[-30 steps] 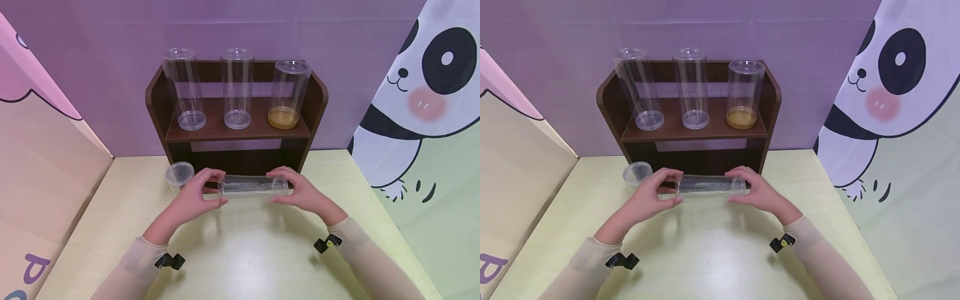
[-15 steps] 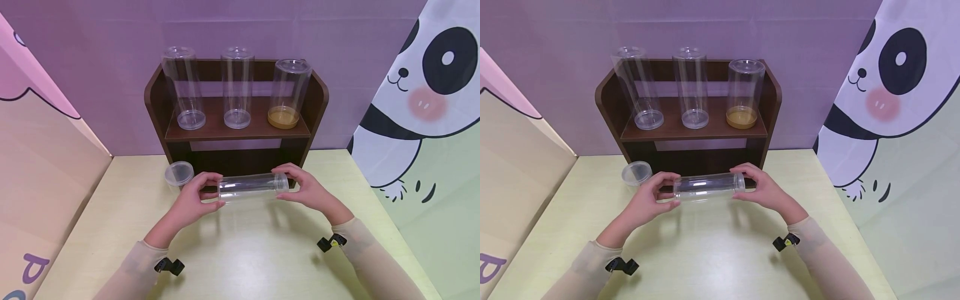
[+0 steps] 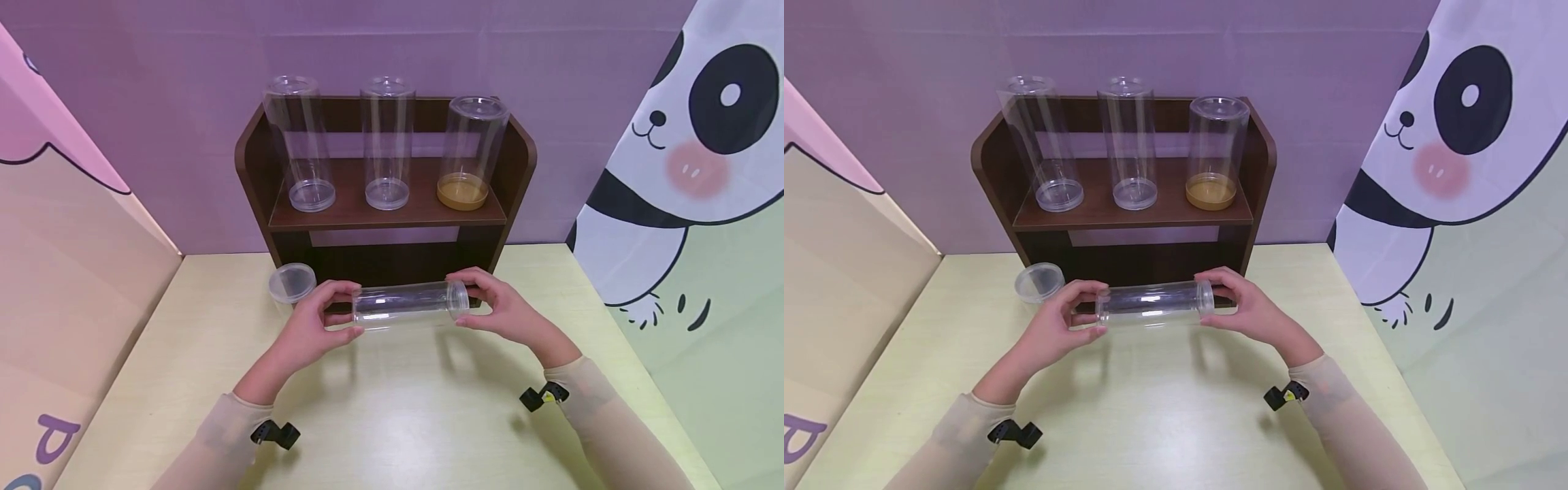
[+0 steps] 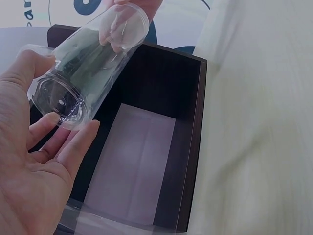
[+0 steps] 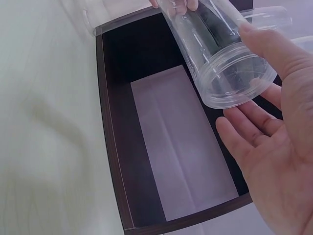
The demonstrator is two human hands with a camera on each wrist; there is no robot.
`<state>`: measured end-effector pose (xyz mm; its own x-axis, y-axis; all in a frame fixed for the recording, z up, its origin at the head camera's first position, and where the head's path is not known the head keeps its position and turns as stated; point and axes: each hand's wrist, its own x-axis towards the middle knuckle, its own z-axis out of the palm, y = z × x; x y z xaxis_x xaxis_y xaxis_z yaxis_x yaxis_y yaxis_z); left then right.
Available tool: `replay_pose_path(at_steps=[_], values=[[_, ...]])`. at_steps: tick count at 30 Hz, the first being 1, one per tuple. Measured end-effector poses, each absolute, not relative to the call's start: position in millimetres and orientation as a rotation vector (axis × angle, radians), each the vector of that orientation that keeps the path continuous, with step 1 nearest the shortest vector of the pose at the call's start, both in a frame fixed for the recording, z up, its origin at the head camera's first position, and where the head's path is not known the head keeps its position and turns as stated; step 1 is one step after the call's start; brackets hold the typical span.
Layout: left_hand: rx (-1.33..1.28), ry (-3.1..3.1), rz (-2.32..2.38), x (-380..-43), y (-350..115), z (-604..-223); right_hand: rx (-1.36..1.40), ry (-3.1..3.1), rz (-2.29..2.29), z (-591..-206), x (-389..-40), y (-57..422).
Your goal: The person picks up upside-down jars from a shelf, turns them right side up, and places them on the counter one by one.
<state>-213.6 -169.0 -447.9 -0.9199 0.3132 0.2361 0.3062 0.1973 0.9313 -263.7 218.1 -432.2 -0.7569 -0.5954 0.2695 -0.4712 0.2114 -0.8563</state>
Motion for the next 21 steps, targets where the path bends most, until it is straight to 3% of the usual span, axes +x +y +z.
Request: replay_pose_path(at_steps=[21], values=[[0.712,2.416,1.859,-213.5,-161.4,-462.6,-1.051,2.194,-1.763,-428.2,-265.0,224.4]])
